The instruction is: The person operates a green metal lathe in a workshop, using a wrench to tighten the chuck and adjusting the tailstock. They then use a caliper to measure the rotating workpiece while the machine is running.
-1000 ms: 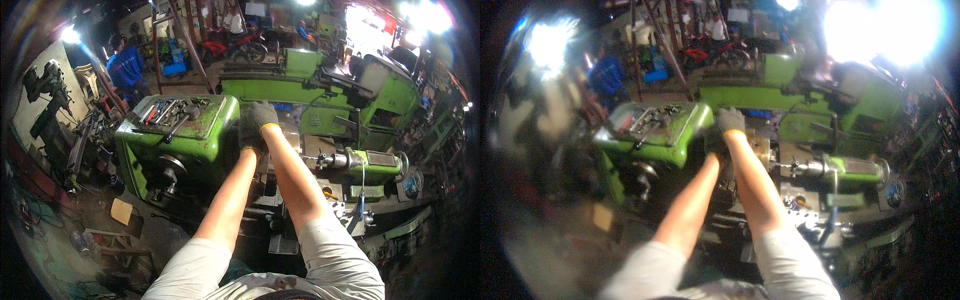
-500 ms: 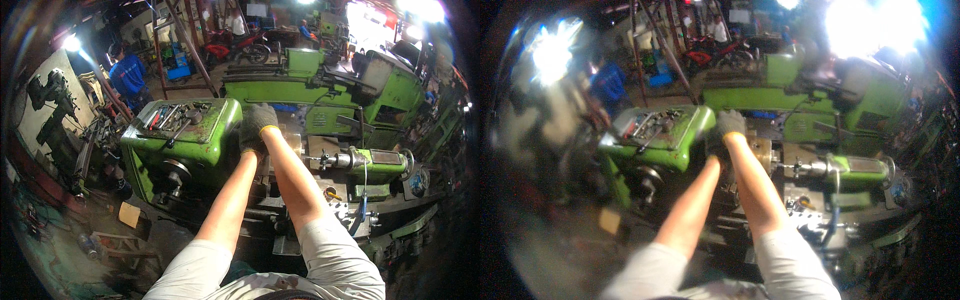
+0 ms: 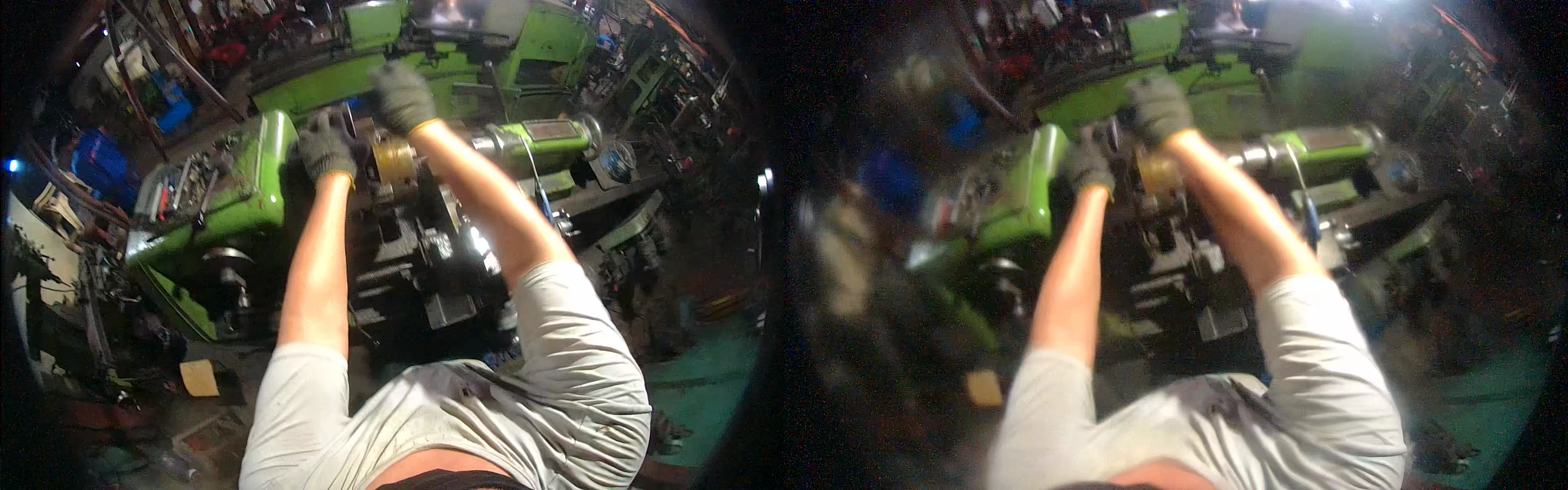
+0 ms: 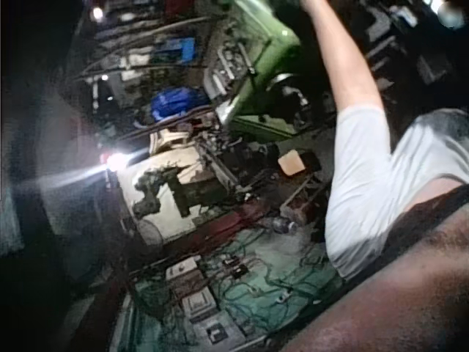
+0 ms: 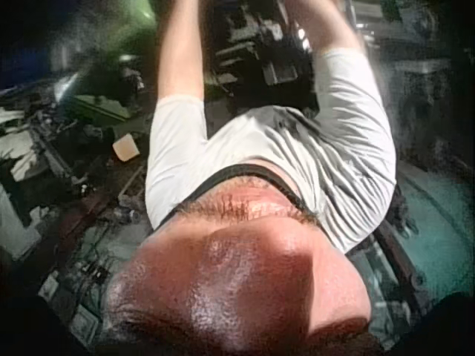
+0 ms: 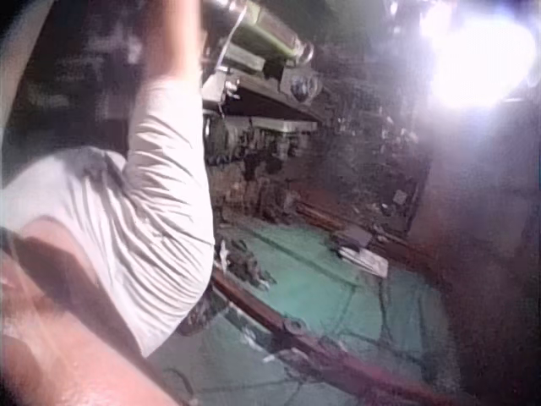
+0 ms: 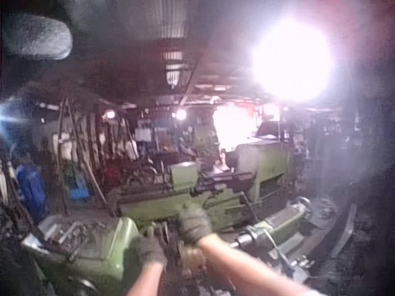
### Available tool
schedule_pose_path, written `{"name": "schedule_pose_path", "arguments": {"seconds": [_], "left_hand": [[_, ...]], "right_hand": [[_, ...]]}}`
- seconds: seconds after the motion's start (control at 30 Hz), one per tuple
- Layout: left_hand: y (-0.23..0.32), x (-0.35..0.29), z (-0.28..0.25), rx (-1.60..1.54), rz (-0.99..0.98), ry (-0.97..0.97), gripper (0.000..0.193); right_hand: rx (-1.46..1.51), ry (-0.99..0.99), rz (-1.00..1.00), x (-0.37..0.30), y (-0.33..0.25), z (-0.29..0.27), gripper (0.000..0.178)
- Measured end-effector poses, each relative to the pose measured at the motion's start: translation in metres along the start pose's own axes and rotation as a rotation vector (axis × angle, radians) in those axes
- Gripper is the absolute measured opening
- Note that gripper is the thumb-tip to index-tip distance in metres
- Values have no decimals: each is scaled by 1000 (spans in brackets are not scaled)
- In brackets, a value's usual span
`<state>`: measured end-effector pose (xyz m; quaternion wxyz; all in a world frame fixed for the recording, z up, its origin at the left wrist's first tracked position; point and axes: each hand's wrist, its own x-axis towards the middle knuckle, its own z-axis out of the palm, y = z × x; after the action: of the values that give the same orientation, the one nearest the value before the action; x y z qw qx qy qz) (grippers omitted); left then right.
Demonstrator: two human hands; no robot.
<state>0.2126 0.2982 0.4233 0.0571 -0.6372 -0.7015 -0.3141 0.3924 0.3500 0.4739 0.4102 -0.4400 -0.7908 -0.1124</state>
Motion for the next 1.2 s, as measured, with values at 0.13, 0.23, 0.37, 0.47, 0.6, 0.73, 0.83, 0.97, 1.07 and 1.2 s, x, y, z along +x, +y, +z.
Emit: {"name": "schedule_pose_path", "arguments": {"seconds": [0.13, 0.23, 0.37, 0.47, 0.6, 0.73, 0.83, 0.97, 1.07, 1.2], "left_hand": [[18, -19, -33, 198, 95, 48, 69], [-1, -9, -27, 294, 91, 90, 70], [12, -6, -22, 249, 108, 69, 73], [21, -10, -28, 271, 96, 48, 77], [14, 4, -30, 250, -81, -100, 98], [6, 20, -23, 300, -294, -208, 109], [16, 21, -8, 359, -302, -176, 109], [-10, 27, -5, 344, -268, -150, 111], [10, 24, -15, 324, -272, -153, 113], [0, 32, -12, 332, -199, -157, 114]], "right_hand": [[-220, 41, 61, -17, 84, -131, 41], [-458, -113, 325, -25, 80, -214, 40], [-745, -103, 630, -80, 201, -305, 54], [-783, 4, 828, -136, 277, -347, 62], [-785, -45, 1080, -184, 371, -357, 75], [-675, -83, 1141, -213, 443, -331, 80], [-829, -156, 1036, -260, 543, -309, 91], [-574, 55, 840, -282, 623, -249, 82], [-518, -206, 925, -275, 665, -231, 77], [-476, -99, 920, -258, 672, -220, 65]]}}
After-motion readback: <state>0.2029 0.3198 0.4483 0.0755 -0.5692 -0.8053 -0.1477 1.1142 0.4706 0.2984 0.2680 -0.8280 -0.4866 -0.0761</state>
